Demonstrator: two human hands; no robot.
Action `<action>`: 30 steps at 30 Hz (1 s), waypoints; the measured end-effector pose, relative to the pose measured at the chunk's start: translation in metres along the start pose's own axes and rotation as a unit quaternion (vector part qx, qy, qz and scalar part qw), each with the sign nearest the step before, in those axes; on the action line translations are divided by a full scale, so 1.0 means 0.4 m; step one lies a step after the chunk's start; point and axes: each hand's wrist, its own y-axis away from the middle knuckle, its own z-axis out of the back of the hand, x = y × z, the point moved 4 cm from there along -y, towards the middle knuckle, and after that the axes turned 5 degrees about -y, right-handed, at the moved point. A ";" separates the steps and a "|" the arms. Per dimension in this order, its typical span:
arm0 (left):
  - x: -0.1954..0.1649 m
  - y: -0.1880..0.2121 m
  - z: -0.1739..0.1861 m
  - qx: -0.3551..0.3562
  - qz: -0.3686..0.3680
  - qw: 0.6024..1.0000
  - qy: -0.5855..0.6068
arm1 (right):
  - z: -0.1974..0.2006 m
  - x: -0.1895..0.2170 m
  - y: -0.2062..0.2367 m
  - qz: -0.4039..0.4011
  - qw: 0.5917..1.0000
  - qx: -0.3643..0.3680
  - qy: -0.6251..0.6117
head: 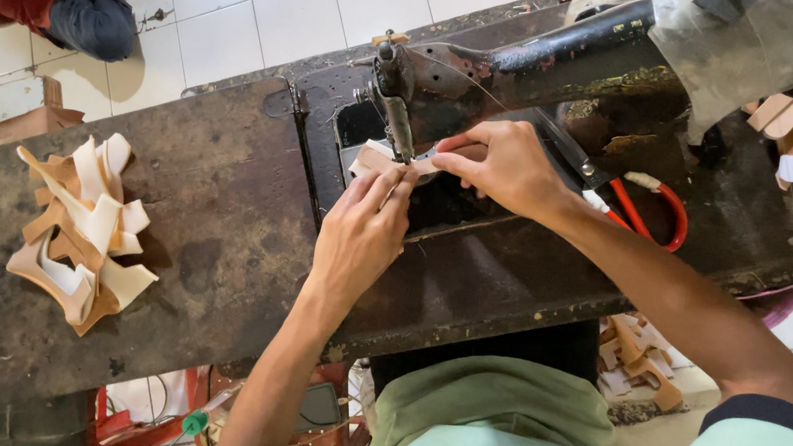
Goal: The person uses a manual sewing machine to stitch beige shoe parts, feeding each piece under the needle and guiding it through the machine. They trim excess thread with scissors and place finished pieces on the table, repeating the process with multiple parts.
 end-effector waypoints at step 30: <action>0.031 0.002 0.001 0.024 -0.018 0.999 0.033 | 0.025 0.029 -0.076 0.317 0.902 -0.013 0.291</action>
